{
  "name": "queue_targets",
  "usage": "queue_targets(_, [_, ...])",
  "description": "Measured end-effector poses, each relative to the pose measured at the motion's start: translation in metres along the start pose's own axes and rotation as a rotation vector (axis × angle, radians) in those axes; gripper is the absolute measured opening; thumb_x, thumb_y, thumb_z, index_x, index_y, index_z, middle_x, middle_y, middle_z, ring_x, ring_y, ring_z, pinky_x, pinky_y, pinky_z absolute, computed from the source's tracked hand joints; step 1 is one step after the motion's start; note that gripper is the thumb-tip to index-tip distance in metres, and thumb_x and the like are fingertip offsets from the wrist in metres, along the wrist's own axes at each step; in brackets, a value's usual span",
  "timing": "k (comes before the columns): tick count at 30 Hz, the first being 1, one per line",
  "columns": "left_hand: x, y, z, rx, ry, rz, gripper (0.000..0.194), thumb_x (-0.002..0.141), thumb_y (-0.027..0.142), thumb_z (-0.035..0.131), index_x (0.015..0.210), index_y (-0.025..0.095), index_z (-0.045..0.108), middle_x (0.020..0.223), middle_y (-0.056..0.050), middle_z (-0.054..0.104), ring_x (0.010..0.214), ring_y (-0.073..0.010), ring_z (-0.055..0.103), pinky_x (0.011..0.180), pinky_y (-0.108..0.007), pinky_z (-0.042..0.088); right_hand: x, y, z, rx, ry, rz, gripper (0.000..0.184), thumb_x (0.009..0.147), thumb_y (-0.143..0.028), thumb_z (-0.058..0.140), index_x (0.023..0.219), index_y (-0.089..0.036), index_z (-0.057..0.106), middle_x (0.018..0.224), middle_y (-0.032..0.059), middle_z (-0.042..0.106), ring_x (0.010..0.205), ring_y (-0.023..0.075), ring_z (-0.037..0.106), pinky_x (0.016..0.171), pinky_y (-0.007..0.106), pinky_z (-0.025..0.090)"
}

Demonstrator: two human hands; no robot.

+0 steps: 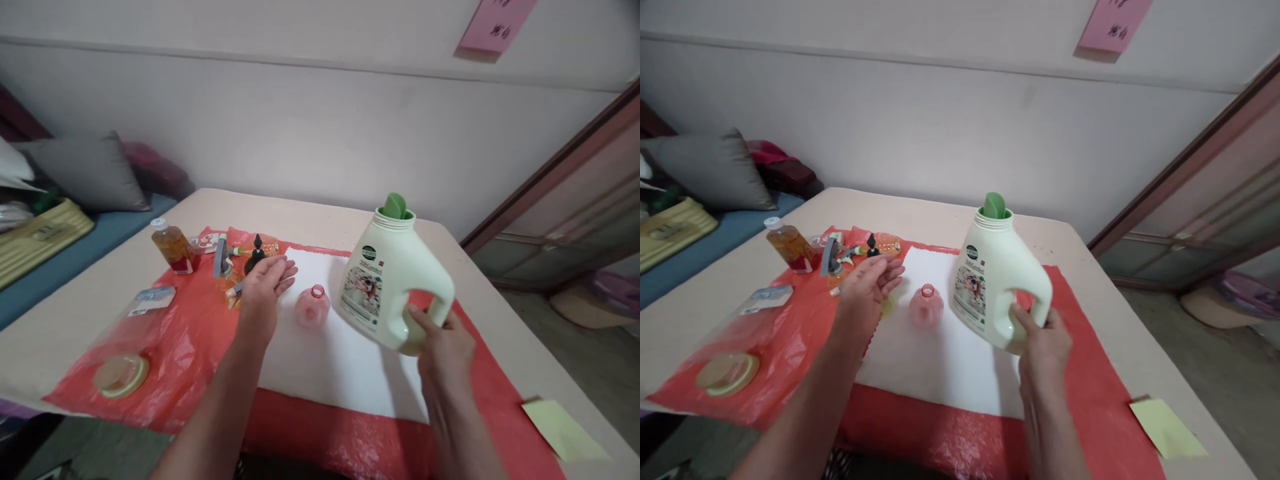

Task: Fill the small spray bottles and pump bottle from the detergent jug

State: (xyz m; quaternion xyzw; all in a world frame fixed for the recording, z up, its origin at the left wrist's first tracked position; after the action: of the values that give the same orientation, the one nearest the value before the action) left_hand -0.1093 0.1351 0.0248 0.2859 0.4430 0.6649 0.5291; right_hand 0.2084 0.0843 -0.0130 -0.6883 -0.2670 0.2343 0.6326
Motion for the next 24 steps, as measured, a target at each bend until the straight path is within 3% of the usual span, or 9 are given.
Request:
queue_targets(4, [0.001, -0.006, -0.007, 0.071, -0.006, -0.004, 0.035, 0.075, 0.040, 0.074, 0.099, 0.016, 0.067, 0.098, -0.008, 0.072, 0.090, -0.0186, 0.070, 0.084, -0.033, 0.052, -0.013, 0.030, 0.025, 0.025, -0.082, 0.011, 0.043, 0.061, -0.046, 0.082, 0.086, -0.017, 0.063, 0.075, -0.0034, 0.059, 0.065, 0.0126, 0.052, 0.058, 0.026, 0.041])
queue_targets(7, [-0.003, -0.010, -0.004, 0.142, -0.063, -0.034, 0.035, 0.074, 0.039, 0.074, 0.098, 0.015, 0.067, 0.096, -0.008, 0.072, 0.090, -0.0196, 0.069, 0.084, -0.034, 0.051, -0.018, 0.042, 0.032, 0.011, -0.119, 0.014, 0.045, 0.063, -0.048, 0.080, 0.089, -0.017, 0.061, 0.076, -0.0034, 0.058, 0.067, 0.0136, 0.052, 0.061, 0.027, 0.041])
queue_targets(11, [-0.006, -0.010, -0.005, 0.255, -0.125, -0.039, 0.034, 0.074, 0.038, 0.072, 0.098, 0.014, 0.067, 0.094, -0.008, 0.071, 0.092, -0.0204, 0.068, 0.082, -0.033, 0.049, -0.019, 0.044, 0.034, -0.035, -0.198, 0.021, 0.042, 0.065, -0.041, 0.079, 0.096, -0.017, 0.064, 0.081, -0.0015, 0.061, 0.073, 0.0162, 0.055, 0.065, 0.029, 0.042])
queue_targets(14, [-0.004, -0.005, -0.010, 0.343, -0.163, -0.020, 0.034, 0.075, 0.038, 0.071, 0.099, 0.015, 0.066, 0.093, -0.007, 0.070, 0.090, -0.0197, 0.067, 0.081, -0.032, 0.048, -0.017, 0.035, 0.029, -0.075, -0.194, -0.017, 0.052, 0.065, -0.039, 0.079, 0.109, -0.019, 0.061, 0.097, 0.0021, 0.064, 0.085, 0.0204, 0.059, 0.073, 0.034, 0.046])
queue_targets(16, [-0.001, -0.002, -0.014, 0.383, -0.171, -0.012, 0.035, 0.074, 0.040, 0.072, 0.098, 0.015, 0.066, 0.090, -0.006, 0.070, 0.087, -0.0188, 0.066, 0.078, -0.031, 0.047, -0.017, 0.018, 0.021, -0.123, -0.107, -0.197, 0.061, 0.067, -0.042, 0.079, 0.118, -0.019, 0.056, 0.111, 0.0059, 0.061, 0.100, 0.0246, 0.058, 0.086, 0.042, 0.046])
queue_targets(18, [0.001, 0.000, -0.018, 0.411, -0.181, -0.014, 0.036, 0.072, 0.041, 0.073, 0.097, 0.015, 0.066, 0.088, -0.004, 0.069, 0.085, -0.0180, 0.066, 0.076, -0.030, 0.046, -0.025, -0.007, 0.011, -0.145, 0.025, -0.541, 0.063, 0.069, -0.040, 0.079, 0.121, -0.019, 0.052, 0.120, 0.0097, 0.056, 0.113, 0.0281, 0.054, 0.097, 0.049, 0.042])
queue_targets(20, [0.002, 0.000, -0.020, 0.455, -0.223, -0.018, 0.036, 0.071, 0.040, 0.074, 0.097, 0.016, 0.066, 0.088, -0.004, 0.068, 0.085, -0.0174, 0.065, 0.076, -0.029, 0.045, -0.048, -0.026, 0.010, -0.140, 0.072, -0.908, 0.057, 0.072, -0.032, 0.079, 0.120, -0.020, 0.052, 0.120, 0.0104, 0.057, 0.115, 0.0282, 0.054, 0.098, 0.049, 0.043])
queue_targets(22, [0.002, -0.003, -0.021, 0.517, -0.268, -0.010, 0.035, 0.071, 0.039, 0.074, 0.098, 0.017, 0.066, 0.088, -0.003, 0.067, 0.085, -0.0171, 0.063, 0.077, -0.030, 0.046, -0.078, -0.032, 0.022, -0.193, -0.069, -1.155, 0.042, 0.078, -0.022, 0.073, 0.115, -0.021, 0.055, 0.108, 0.0078, 0.063, 0.104, 0.0245, 0.060, 0.091, 0.042, 0.048])
queue_targets(24, [0.002, -0.007, -0.022, 0.579, -0.304, 0.008, 0.034, 0.072, 0.039, 0.073, 0.099, 0.019, 0.067, 0.091, -0.004, 0.067, 0.088, -0.0182, 0.063, 0.079, -0.032, 0.047, -0.112, -0.025, 0.046, -0.332, -0.348, -1.249, 0.024, 0.086, -0.016, 0.064, 0.109, -0.021, 0.057, 0.096, 0.0057, 0.067, 0.089, 0.0204, 0.062, 0.080, 0.035, 0.051])
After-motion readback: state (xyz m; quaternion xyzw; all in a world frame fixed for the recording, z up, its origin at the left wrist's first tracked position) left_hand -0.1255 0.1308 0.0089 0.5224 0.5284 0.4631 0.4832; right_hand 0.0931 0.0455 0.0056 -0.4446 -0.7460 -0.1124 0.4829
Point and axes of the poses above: each hand's wrist, its own x-axis towards the middle knuckle, its own z-axis out of the palm, y = z × x, the point moved 5 cm from there along x, towards the middle knuckle
